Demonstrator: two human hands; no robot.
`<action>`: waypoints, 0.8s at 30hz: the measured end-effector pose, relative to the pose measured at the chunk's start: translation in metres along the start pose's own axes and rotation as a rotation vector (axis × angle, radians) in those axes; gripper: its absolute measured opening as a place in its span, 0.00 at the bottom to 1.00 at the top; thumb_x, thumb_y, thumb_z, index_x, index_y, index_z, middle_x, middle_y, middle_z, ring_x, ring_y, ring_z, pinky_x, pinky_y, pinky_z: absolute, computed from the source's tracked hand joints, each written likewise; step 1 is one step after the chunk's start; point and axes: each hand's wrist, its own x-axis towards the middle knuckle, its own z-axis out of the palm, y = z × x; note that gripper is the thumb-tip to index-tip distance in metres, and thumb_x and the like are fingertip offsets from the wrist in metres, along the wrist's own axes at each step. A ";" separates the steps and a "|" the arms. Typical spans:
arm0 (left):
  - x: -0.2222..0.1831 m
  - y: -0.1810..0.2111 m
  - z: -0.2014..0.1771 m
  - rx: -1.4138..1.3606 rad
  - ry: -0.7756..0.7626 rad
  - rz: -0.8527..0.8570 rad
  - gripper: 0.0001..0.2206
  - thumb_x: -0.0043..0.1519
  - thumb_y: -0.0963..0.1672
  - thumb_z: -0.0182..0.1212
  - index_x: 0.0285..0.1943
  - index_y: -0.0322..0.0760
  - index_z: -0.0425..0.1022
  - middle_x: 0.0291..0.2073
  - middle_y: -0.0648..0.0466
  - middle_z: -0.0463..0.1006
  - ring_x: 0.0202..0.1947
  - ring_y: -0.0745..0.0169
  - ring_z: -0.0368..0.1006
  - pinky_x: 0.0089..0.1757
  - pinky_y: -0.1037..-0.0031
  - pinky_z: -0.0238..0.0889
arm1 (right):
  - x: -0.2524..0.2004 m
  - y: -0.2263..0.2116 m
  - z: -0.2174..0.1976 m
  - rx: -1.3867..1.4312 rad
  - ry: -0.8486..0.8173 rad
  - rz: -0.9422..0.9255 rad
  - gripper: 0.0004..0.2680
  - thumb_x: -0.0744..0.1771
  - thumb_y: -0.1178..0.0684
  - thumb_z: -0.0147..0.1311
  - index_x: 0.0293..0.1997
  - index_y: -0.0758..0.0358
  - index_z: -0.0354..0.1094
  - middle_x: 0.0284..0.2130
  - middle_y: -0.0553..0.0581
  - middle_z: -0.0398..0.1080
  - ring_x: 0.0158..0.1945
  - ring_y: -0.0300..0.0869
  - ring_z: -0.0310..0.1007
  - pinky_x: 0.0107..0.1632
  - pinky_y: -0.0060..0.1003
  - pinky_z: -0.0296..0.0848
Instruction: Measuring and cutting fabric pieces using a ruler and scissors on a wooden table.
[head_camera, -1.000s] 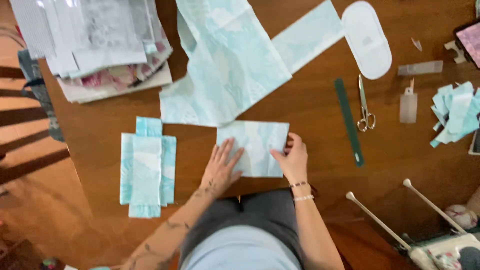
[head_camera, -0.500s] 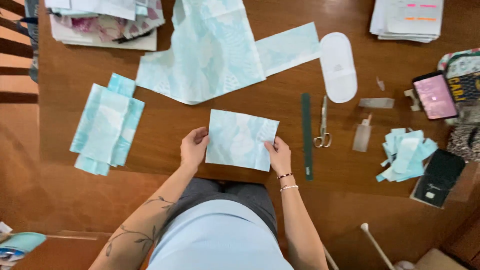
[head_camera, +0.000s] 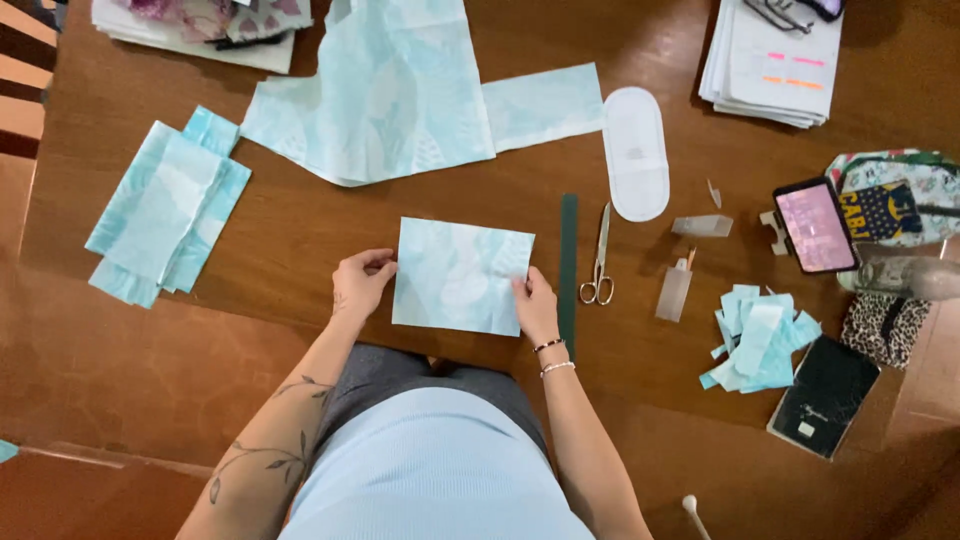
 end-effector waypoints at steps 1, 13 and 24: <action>-0.003 -0.006 0.002 0.010 -0.019 0.014 0.14 0.56 0.47 0.69 0.51 0.59 0.82 0.43 0.66 0.83 0.45 0.70 0.79 0.46 0.73 0.71 | -0.004 -0.001 -0.002 -0.078 -0.017 -0.005 0.14 0.68 0.44 0.51 0.56 0.59 0.67 0.45 0.66 0.76 0.52 0.61 0.74 0.55 0.57 0.72; -0.039 0.025 -0.003 -0.337 -0.064 0.000 0.18 0.60 0.39 0.63 0.60 0.33 0.75 0.50 0.42 0.80 0.51 0.53 0.76 0.49 0.66 0.74 | -0.012 -0.051 -0.020 -0.067 0.092 -0.068 0.11 0.66 0.53 0.56 0.52 0.61 0.72 0.40 0.64 0.77 0.45 0.55 0.78 0.48 0.48 0.76; -0.010 0.005 0.011 -0.003 -0.070 -0.023 0.15 0.58 0.46 0.66 0.55 0.52 0.80 0.42 0.63 0.83 0.46 0.68 0.78 0.48 0.67 0.71 | -0.005 -0.049 -0.024 -0.065 0.059 -0.038 0.11 0.66 0.50 0.58 0.52 0.56 0.73 0.39 0.58 0.79 0.45 0.48 0.80 0.47 0.43 0.77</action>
